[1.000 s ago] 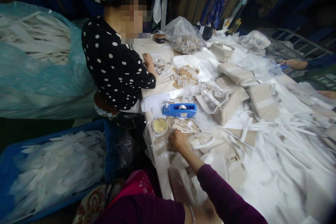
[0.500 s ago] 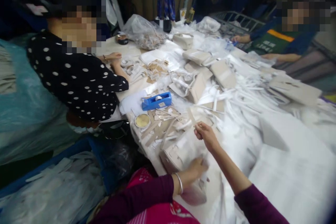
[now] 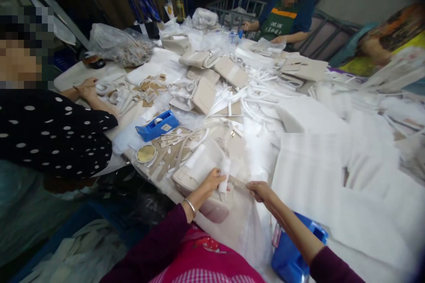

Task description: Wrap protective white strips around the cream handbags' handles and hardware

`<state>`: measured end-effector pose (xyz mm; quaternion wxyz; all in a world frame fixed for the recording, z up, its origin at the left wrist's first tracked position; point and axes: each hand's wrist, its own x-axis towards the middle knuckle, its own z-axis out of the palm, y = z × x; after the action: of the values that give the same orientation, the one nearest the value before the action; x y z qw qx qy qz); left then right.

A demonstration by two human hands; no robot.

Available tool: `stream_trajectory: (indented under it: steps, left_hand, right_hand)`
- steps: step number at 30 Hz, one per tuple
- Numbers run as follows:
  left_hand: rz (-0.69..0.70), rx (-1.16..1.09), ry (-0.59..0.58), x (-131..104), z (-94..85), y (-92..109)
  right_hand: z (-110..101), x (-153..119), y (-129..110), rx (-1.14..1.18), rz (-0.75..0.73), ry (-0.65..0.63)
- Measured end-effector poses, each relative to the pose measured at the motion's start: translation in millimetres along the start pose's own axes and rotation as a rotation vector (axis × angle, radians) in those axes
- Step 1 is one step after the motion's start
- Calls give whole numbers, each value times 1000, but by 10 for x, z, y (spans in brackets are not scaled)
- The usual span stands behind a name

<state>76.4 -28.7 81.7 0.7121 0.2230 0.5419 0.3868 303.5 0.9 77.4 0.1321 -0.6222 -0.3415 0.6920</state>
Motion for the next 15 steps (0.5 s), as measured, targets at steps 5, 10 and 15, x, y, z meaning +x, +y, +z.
stream_trajectory:
  steps: [5,10,15]
  left_hand:
    - [-15,-41,41,-2,27,10]
    - [-27,-4,-35,-16,43,77]
    - [-27,17,-48,-50,72,112]
  right_hand:
    - [317,238,-15,73,-69,-149]
    - [519,416,-188,39,-179,-285]
    - [533,480,-341,-57,-273,-347]
